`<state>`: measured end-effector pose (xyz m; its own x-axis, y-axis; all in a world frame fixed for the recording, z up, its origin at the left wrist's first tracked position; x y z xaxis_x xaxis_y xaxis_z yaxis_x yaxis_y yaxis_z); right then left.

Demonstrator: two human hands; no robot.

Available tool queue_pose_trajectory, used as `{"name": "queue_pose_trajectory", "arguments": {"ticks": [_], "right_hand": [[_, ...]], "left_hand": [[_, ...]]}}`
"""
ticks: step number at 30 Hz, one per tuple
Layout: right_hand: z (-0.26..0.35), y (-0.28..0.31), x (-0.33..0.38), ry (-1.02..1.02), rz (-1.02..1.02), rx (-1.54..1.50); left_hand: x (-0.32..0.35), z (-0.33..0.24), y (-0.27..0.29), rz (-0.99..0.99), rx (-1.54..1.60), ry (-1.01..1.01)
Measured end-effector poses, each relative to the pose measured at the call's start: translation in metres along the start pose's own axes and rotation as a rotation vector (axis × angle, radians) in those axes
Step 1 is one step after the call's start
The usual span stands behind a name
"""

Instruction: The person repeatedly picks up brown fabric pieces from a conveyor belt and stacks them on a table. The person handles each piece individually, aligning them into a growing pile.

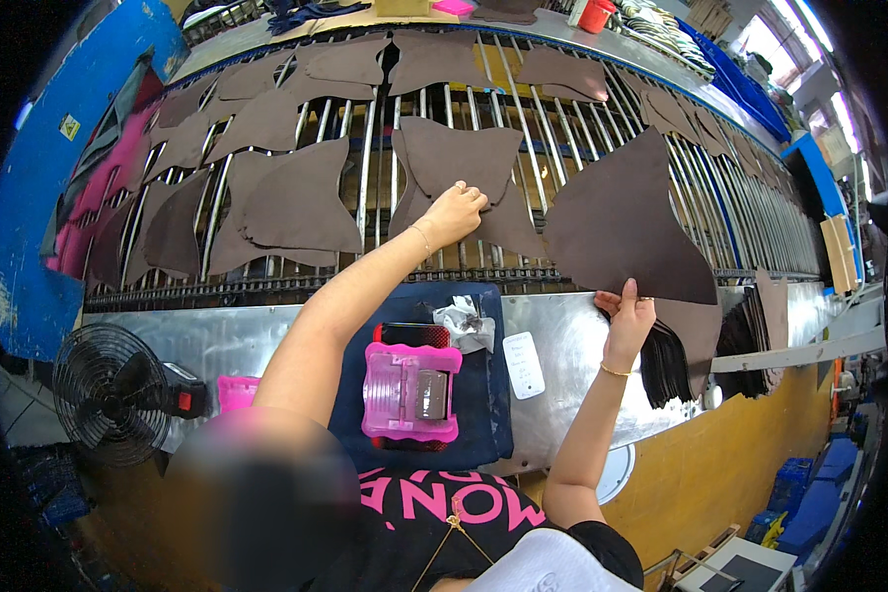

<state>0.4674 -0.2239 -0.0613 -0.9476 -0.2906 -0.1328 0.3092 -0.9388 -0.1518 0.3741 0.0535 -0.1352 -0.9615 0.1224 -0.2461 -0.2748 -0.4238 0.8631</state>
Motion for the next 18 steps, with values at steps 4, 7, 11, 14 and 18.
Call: {"name": "queue_pose_trajectory", "arguments": {"ticks": [4, 7, 11, 14, 18], "right_hand": [[-0.006, 0.005, 0.000, -0.007, 0.001, -0.010], [-0.004, -0.002, 0.004, -0.001, 0.021, -0.003], [-0.005, -0.005, 0.007, -0.019, 0.035, 0.015], [-0.016, -0.010, 0.006, -0.071, 0.043, -0.083], [-0.048, -0.035, 0.005, -0.180, 0.112, -0.288]], "left_hand": [[0.003, -0.004, 0.010, -0.044, 0.017, -0.029], [0.007, -0.012, 0.019, -0.048, 0.032, -0.019], [0.010, -0.018, 0.022, -0.035, 0.037, -0.005], [0.012, -0.017, 0.024, -0.019, 0.038, 0.017], [0.024, -0.003, 0.031, 0.061, 0.055, 0.137]]}}
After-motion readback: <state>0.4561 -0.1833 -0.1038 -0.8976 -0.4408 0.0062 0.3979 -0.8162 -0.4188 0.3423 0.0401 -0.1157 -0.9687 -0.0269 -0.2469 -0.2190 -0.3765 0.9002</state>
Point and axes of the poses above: each hand's wrist, its own x-axis away from the middle knuckle, its own y-axis out of the back of the hand, z = x × y, the point moved 7 cm from there along -x, towards the middle knuckle, and after that the axes turned 4 degrees about -x, right-handed, at the moved point
